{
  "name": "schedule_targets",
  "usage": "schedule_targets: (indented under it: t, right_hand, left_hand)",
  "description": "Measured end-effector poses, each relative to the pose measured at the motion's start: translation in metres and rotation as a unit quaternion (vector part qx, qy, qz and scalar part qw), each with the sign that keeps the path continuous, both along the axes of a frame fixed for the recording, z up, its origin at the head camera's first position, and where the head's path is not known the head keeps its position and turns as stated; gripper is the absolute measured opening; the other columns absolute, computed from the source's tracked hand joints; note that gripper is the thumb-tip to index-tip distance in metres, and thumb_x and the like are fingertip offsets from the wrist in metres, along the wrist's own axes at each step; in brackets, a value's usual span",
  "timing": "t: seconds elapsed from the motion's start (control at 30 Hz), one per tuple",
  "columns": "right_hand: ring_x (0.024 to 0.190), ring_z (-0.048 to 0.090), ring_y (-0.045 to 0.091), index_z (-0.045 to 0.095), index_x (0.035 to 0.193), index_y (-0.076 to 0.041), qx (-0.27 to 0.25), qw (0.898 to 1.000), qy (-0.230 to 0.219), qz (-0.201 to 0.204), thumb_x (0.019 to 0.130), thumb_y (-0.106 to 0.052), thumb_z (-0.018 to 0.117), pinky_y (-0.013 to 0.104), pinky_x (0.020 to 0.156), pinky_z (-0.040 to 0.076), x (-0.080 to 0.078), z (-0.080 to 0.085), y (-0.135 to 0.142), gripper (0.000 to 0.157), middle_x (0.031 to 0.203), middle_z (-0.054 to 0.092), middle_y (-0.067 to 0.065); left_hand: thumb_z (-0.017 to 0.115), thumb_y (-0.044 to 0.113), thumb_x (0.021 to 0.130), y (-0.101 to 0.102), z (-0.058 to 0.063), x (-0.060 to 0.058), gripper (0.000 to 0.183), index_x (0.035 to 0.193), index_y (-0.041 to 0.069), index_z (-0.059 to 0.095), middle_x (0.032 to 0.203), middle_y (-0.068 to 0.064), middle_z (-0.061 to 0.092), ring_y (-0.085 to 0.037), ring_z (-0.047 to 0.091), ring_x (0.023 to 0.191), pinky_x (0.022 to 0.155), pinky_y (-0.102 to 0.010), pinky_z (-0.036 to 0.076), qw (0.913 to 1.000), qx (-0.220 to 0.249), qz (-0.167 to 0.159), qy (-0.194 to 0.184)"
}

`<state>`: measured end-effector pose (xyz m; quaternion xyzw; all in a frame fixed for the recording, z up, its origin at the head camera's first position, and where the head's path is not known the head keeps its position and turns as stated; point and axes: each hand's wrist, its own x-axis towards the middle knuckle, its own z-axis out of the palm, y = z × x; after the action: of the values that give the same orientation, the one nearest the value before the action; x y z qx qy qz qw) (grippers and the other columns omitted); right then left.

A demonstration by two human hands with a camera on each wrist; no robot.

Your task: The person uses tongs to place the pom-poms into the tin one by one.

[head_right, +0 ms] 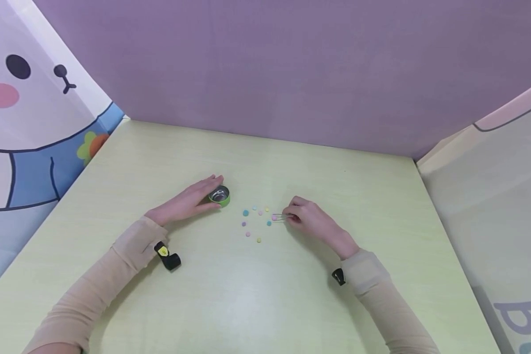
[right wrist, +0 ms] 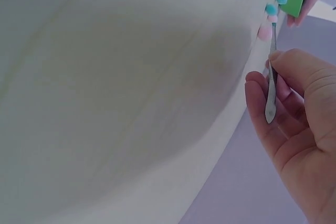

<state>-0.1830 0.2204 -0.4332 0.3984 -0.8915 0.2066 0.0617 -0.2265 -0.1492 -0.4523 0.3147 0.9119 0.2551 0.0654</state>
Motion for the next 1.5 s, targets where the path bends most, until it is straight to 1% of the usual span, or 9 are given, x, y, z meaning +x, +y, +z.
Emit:
schedule_targets:
  t: [0.23,0.33,0.6,0.83,1.0,1.17,1.37,1.5]
  right_hand:
    - [0.077,0.062,0.010,0.076,0.096,-0.001,0.009,1.000,-0.006,-0.004,0.083,0.006,0.072,0.018,0.065,0.057,0.0010,0.0001,-0.0015,0.015,0.089,0.068,0.006]
    - [0.076,0.062,0.009,0.076,0.095,-0.002,0.011,1.000,-0.006,-0.008,0.083,0.005,0.072,0.018,0.064,0.056,0.0016,-0.0002,-0.0015,0.014,0.088,0.068,0.005]
    - [0.075,0.058,0.008,0.075,0.094,-0.001,0.016,1.000,-0.007,-0.013,0.084,0.006,0.070,0.017,0.062,0.054,0.0028,-0.0014,-0.0008,0.014,0.086,0.066,0.005]
    - [0.075,0.059,0.008,0.076,0.095,-0.002,0.020,1.000,-0.015,-0.018,0.084,0.005,0.070,0.017,0.063,0.055,0.0038,-0.0021,-0.0002,0.014,0.086,0.066,0.004]
    - [0.076,0.062,0.009,0.076,0.094,-0.002,0.018,1.000,-0.002,-0.016,0.084,0.004,0.071,0.019,0.065,0.057,0.0036,-0.0027,-0.0006,0.013,0.087,0.067,0.005]
    - [0.076,0.062,0.010,0.076,0.094,-0.001,0.018,1.000,0.010,-0.013,0.084,0.004,0.072,0.019,0.064,0.057,0.0037,-0.0035,-0.0004,0.012,0.087,0.067,0.005]
    - [0.075,0.063,0.010,0.076,0.095,-0.001,0.019,1.000,0.013,-0.020,0.084,0.004,0.072,0.019,0.064,0.057,0.0038,-0.0010,-0.0006,0.013,0.088,0.068,0.007]
    - [0.073,0.063,0.010,0.076,0.095,-0.002,0.022,0.999,0.027,-0.026,0.083,0.003,0.074,0.019,0.062,0.057,0.0024,0.0012,-0.0004,0.013,0.089,0.069,0.007]
  left_hand:
    - [0.060,0.045,0.097,0.0012,-0.0005,0.0013,0.082,0.159,0.011,0.018,0.166,-0.013,0.021,-0.033,0.019,0.155,0.127,-0.054,0.018,1.0000,-0.003,0.003,-0.009]
    - [0.060,0.044,0.097,0.0017,-0.0002,0.0014,0.082,0.159,0.010,0.018,0.166,-0.014,0.021,-0.033,0.019,0.155,0.127,-0.054,0.017,1.0000,-0.001,0.002,-0.009]
    - [0.059,0.045,0.098,0.0021,-0.0019,0.0000,0.081,0.159,0.010,0.018,0.165,-0.013,0.022,-0.032,0.019,0.154,0.127,-0.053,0.018,1.0000,-0.003,-0.001,-0.002]
    - [0.059,0.045,0.098,0.0022,-0.0030,0.0000,0.082,0.159,0.009,0.019,0.165,-0.015,0.023,-0.033,0.020,0.154,0.127,-0.054,0.018,1.0000,-0.002,-0.002,0.004]
    - [0.059,0.045,0.097,0.0017,-0.0032,0.0000,0.082,0.159,0.009,0.018,0.165,-0.014,0.022,-0.033,0.020,0.154,0.127,-0.054,0.018,1.0000,-0.003,-0.001,0.005]
    - [0.060,0.045,0.097,0.0017,-0.0029,0.0004,0.083,0.159,0.010,0.017,0.165,-0.014,0.022,-0.033,0.020,0.154,0.127,-0.054,0.017,1.0000,-0.002,-0.001,0.003]
    - [0.060,0.044,0.097,0.0016,-0.0028,0.0003,0.083,0.159,0.010,0.017,0.165,-0.015,0.023,-0.034,0.021,0.154,0.127,-0.054,0.018,1.0000,-0.003,-0.001,0.006]
    - [0.060,0.043,0.097,0.0018,-0.0015,0.0009,0.082,0.159,0.009,0.018,0.165,-0.015,0.022,-0.034,0.020,0.154,0.127,-0.055,0.018,1.0000,0.001,0.000,0.000]
